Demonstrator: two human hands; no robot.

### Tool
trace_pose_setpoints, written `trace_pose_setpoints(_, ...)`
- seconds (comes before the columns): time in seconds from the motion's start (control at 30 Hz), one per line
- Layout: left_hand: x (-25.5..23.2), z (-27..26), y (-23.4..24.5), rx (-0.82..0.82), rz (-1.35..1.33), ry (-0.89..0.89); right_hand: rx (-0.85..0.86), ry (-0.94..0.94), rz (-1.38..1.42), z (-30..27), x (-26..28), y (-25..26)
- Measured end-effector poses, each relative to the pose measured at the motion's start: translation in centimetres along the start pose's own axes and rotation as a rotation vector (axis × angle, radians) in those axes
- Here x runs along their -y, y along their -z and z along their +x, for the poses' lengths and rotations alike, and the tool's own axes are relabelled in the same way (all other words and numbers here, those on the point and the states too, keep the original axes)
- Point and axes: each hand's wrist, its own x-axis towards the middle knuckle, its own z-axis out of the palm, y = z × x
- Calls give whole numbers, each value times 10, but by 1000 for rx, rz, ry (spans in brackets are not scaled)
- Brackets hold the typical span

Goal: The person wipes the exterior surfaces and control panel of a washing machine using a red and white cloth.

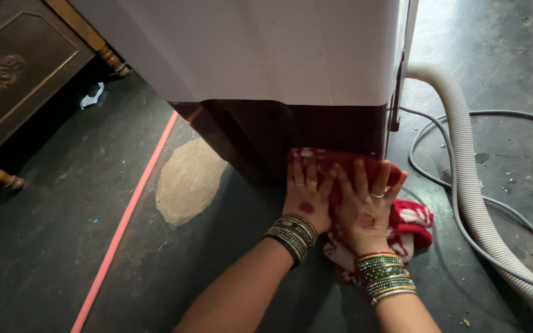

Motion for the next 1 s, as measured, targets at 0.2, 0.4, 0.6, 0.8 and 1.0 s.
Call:
trace_pose_setpoints(0.2, -9, -7, -45, -400, -306, -92, -134, -71, 255, -5, 2, 5)
trace_pose_setpoints(0.4, -25, -17, 56, -895, -71, -295, -535, -120, 302, 87, 7, 77)
trace_pose_setpoints(0.6, -20, -9, 209, -713, 255, -330, -249, -131, 1299, 135, 10, 156)
trace_pose_setpoints(0.8, -33, -8, 181, -721, 231, -368, -270, -182, 1109, 122, 13, 111)
trace_pose_setpoints(1.0, -35, 0, 141, -790, 237, -293, -191, -266, 605, 102, -1, 74)
